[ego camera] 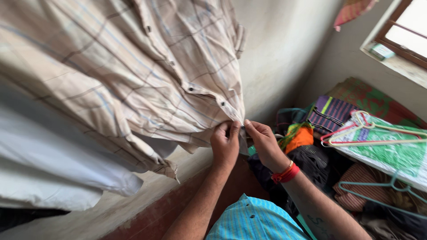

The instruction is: The person buttons a hanging plaid shirt, starting from the lower front placket and moving upward. They then fold and button the cuffs on both sleeves.

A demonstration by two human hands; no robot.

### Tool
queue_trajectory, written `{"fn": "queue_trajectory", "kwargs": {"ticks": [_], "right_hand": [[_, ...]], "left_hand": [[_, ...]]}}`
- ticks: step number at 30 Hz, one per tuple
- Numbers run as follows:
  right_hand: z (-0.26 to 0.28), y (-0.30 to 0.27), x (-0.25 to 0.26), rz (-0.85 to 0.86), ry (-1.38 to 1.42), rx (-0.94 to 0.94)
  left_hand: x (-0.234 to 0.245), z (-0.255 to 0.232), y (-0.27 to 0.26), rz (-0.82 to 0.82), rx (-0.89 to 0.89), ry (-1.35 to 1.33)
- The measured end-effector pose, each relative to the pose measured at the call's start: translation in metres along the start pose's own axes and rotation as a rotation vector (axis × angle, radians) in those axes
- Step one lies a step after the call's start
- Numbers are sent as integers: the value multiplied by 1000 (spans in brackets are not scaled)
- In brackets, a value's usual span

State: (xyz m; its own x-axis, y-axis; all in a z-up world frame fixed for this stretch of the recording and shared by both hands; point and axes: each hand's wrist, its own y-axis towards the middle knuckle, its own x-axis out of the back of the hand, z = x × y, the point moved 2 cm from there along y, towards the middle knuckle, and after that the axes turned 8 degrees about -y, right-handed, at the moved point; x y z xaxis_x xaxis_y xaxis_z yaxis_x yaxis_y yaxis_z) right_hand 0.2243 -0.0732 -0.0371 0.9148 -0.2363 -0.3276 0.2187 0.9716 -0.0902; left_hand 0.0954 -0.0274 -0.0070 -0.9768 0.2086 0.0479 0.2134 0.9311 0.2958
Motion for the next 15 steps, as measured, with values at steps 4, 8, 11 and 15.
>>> {"fn": "queue_trajectory", "kwargs": {"ticks": [4, 8, 11, 15], "right_hand": [[12, 3, 2, -120, -680, 152], [18, 12, 2, -152, -731, 203], [16, 25, -1, -152, -713, 273], [20, 56, 6, -310, -841, 277]], "left_hand": [[22, 8, -18, -46, 148, 88], [56, 24, -23, -319, 183, 95], [87, 24, -19, -521, -16, 181], [122, 17, -17, -767, -205, 393]]}}
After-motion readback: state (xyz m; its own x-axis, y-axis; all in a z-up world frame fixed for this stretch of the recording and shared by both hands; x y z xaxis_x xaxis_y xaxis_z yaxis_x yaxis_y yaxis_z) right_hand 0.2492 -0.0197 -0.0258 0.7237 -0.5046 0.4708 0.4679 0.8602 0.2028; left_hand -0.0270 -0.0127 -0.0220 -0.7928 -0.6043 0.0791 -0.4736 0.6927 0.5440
